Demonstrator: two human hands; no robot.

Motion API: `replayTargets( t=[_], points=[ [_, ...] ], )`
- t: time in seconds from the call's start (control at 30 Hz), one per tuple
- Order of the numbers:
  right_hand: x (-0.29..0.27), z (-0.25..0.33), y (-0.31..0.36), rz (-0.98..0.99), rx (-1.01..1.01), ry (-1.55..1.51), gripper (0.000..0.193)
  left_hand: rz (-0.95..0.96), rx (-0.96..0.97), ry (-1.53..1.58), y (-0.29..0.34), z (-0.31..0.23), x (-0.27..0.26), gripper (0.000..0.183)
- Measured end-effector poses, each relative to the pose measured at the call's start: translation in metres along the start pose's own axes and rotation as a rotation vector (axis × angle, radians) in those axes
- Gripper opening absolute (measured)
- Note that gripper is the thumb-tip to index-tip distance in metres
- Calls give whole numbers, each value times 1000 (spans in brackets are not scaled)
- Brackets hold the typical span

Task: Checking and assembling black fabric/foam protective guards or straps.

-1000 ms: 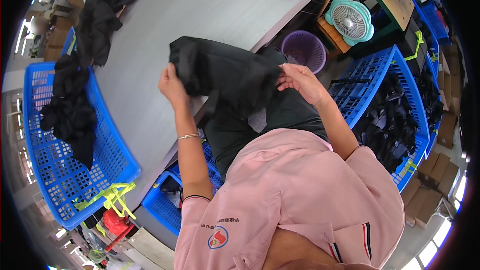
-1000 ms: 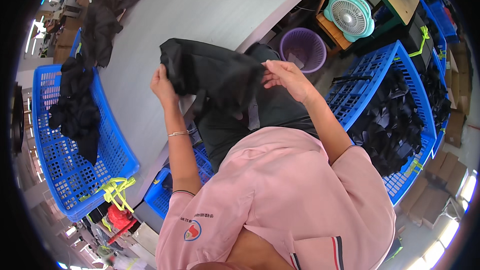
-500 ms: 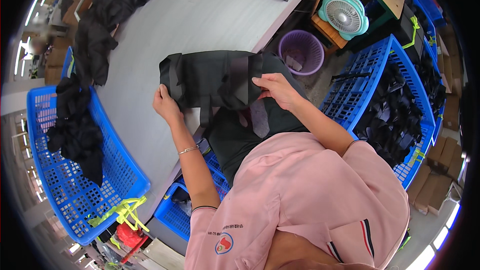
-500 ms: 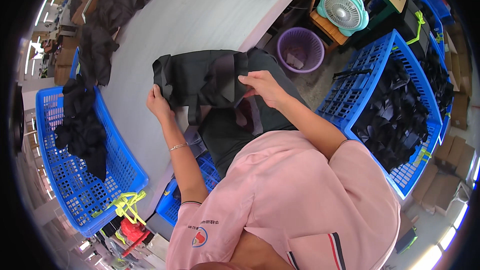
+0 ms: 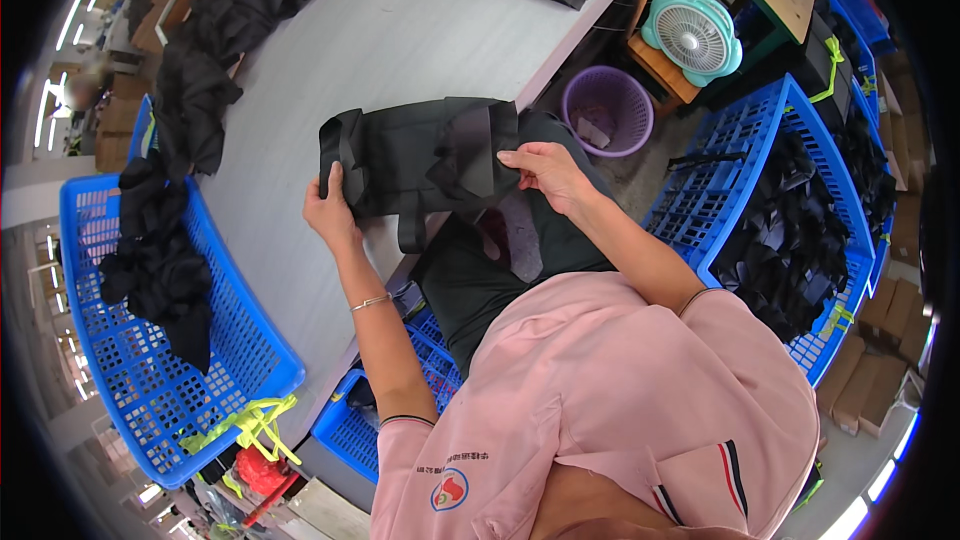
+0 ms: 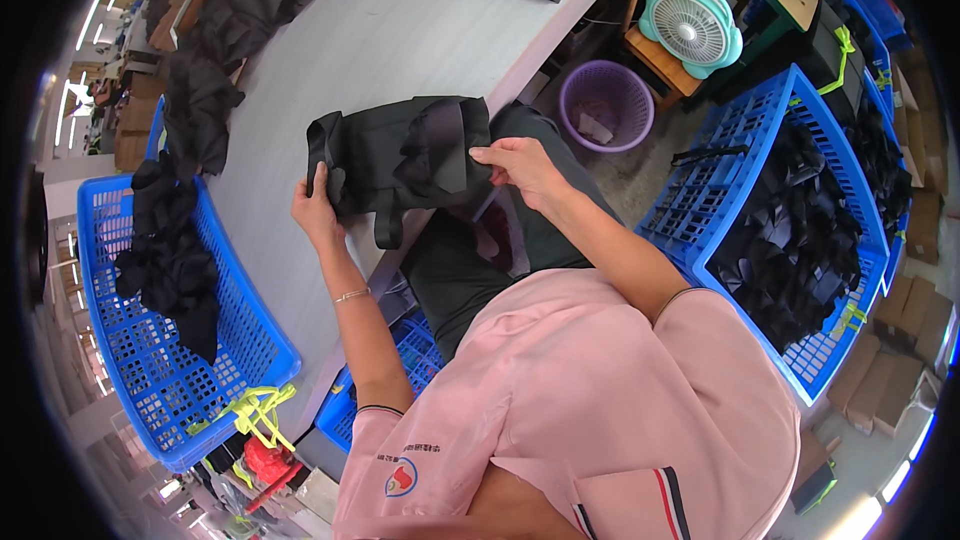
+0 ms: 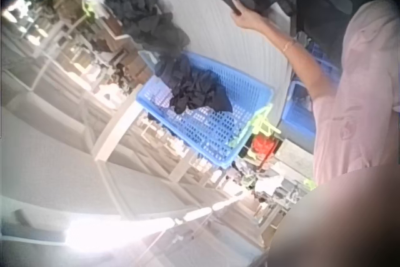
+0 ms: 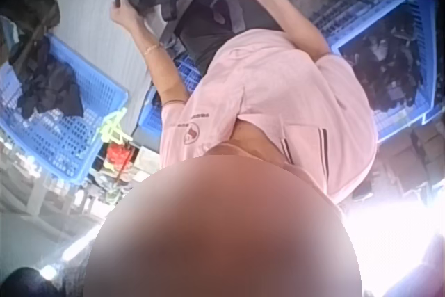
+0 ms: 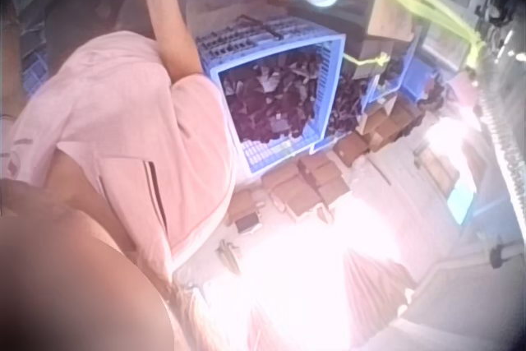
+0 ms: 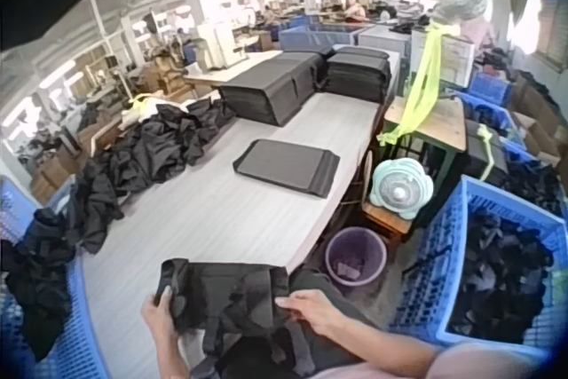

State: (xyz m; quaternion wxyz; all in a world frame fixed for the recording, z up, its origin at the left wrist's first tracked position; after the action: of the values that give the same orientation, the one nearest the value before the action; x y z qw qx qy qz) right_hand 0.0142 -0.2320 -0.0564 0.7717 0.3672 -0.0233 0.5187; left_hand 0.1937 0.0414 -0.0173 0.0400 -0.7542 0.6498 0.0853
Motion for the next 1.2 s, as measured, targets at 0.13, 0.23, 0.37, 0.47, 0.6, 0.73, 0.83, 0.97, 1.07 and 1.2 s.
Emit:
replayTargets(
  t=[0.13, 0.23, 0.37, 0.47, 0.6, 0.73, 0.83, 0.97, 1.07, 1.2],
  points=[
    [7, -8, -9, -4, 20, 5, 24, -50, 111, -101, -9, 9, -3, 27],
    [11, -11, -8, 13, 32, 23, 26, -79, 114, -120, -9, 16, -3, 26],
    [5, -15, 1, -6, -22, 82, 31, -53, 51, 8, -12, 22, -9, 22],
    [1, -20, 19, 14, -107, 126, 33, -31, -8, 167, -9, 22, -8, 18],
    [0, -27, 41, 28, -153, 177, 35, 31, 35, 97, -14, 28, -15, 19],
    [-1, -25, 42, 89, -236, 204, 42, 228, 23, 54, -5, 27, -18, 23],
    [-3, -13, 54, 102, -195, 121, 62, 376, -66, 176, 33, 2, -2, 21],
    [-43, -30, 54, -14, -352, 139, 19, 311, 13, 119, 51, 7, 5, 30],
    [-132, -36, 75, -271, -575, -7, 23, 225, 14, 169, 57, 10, 8, 39],
    [-262, -61, 165, -992, -230, -92, 29, 256, 26, 102, 53, 14, 5, 37]
  ],
)
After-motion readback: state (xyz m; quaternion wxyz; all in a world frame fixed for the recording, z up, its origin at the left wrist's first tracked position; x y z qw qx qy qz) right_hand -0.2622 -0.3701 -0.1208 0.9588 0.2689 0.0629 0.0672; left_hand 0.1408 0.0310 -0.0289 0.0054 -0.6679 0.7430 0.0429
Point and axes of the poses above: each hand's wrist, its own y-axis away from the middle knuckle, its own x-axis out of the palm, z = x × y, the point moved 2 cm from there along -y, towards the middle knuckle, and after that the axes turned 1 degree about z, right-handed, at the moved point
